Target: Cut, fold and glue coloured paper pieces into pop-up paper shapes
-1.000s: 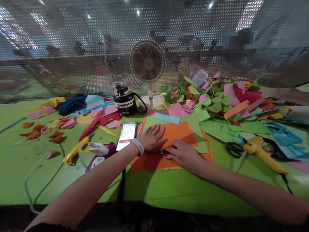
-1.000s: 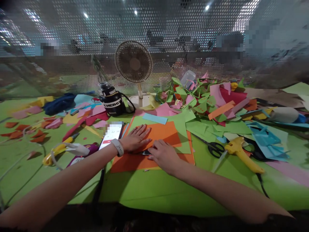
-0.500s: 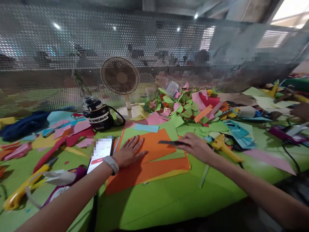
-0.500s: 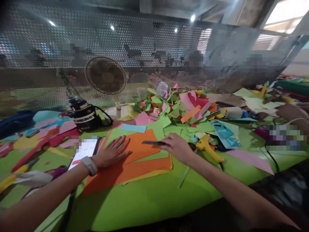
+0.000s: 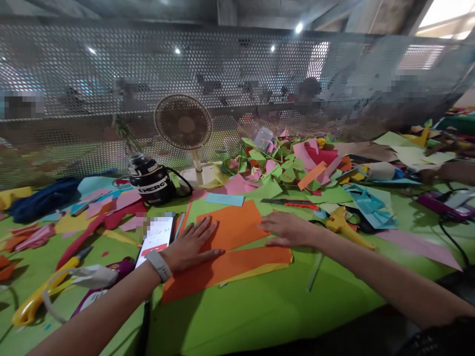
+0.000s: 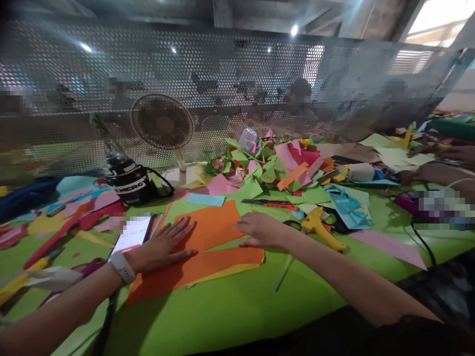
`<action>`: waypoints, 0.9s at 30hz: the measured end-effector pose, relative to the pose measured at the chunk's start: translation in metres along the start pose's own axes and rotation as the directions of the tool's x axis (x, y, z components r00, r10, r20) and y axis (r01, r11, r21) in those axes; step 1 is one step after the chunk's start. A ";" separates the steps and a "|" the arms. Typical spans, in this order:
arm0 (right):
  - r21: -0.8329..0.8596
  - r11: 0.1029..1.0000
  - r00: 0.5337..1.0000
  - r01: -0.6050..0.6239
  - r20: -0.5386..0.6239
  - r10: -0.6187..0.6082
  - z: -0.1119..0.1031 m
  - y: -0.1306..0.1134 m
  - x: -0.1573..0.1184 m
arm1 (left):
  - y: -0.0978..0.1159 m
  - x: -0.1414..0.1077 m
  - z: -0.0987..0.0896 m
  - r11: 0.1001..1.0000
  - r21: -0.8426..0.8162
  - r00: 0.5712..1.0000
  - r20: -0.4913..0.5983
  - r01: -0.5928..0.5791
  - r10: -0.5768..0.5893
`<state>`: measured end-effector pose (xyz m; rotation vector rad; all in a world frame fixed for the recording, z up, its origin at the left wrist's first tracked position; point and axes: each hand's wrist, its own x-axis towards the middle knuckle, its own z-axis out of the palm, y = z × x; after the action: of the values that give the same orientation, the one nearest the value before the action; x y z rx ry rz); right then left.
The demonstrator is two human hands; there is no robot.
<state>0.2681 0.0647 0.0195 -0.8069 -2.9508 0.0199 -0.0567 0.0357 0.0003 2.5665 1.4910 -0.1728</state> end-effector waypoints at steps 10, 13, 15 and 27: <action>-0.213 0.975 0.998 0.064 0.039 -0.057 0.005 -0.003 0.008 | 0.007 -0.001 -0.009 0.998 -0.046 0.996 0.084 0.041 -0.037; -0.205 0.978 0.999 0.039 0.044 -0.031 0.005 -0.005 0.014 | 0.007 -0.001 -0.010 0.996 -0.070 0.993 0.110 0.051 -0.044; -0.207 0.978 0.998 0.004 0.057 0.008 0.006 -0.007 0.019 | 0.006 -0.001 -0.010 0.995 -0.089 0.993 0.107 0.050 -0.040; -0.210 0.970 0.982 0.119 0.168 -0.084 -0.009 0.001 0.009 | 0.004 0.000 -0.008 0.998 -0.061 0.999 0.029 0.022 -0.020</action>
<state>0.2613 0.0704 0.0295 -0.7057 -3.1816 -0.2655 -0.0531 0.0358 0.0084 2.4909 1.4900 -0.1623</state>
